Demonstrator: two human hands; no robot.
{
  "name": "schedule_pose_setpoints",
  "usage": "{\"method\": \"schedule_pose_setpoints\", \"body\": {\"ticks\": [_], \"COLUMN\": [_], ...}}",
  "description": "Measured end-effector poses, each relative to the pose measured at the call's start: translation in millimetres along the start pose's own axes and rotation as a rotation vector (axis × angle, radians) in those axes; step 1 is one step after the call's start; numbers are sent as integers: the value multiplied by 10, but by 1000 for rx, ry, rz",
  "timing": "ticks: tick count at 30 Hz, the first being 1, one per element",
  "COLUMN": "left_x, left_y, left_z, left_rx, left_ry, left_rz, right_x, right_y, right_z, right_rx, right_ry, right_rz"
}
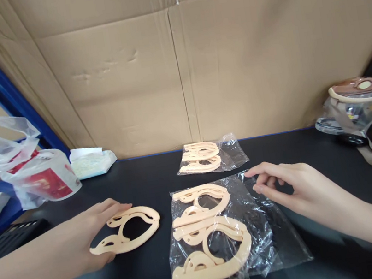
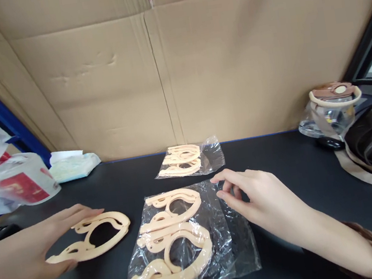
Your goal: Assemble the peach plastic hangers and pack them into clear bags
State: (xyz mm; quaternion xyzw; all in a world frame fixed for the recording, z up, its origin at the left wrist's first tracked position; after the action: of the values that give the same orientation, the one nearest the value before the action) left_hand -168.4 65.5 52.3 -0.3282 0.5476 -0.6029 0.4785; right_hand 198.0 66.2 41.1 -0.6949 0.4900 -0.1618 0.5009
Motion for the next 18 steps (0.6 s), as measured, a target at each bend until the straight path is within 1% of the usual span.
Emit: {"method": "schedule_pose_setpoints", "body": {"ticks": [2,3,5,6,8,9,11,14,16,18], "left_x": [-79,-119,-204,-246,-322,-352,-412,-504,-567,-632], "left_y": [3,-28,-120,-158,-181,-182,-110,84,188,253], "left_z": [98,146,295,411,711,892,1237,1693,1897,1999], "left_rx": [-54,-88,-115,-117,-109,-97,-68,22,76,117], "left_ry": [31,35,61,97,202,274,378,508,554,568], "left_rz": [-126,-148,-124,-94,-36,17,69,69,82,96], "right_x": [3,5,12,18,32,38,46,44,40,34], "right_y": [-15,-26,-57,-77,-115,-128,-132,-102,-88,-103], "right_z": [-18,-30,-62,-86,-148,-184,-247,-303,-317,-305], "right_rx": [9,11,16,22,57,85,142,170,153,128], "right_ry": [-14,-24,-58,-83,-147,-181,-233,-265,-265,-247], "right_rz": [18,32,71,96,135,145,136,71,31,7]}}
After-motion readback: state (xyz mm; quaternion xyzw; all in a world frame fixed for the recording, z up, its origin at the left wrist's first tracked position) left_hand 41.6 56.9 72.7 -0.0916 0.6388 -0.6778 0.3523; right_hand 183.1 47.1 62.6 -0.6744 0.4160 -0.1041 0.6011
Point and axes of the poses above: each hand's wrist, its own x-axis away from the middle knuckle, its own y-axis out of the palm, z = x × y, the point moved 7 cm from there along -x, towards the middle knuckle, and after that the axes turned 6 degrees about -z, right-handed, at the moved point
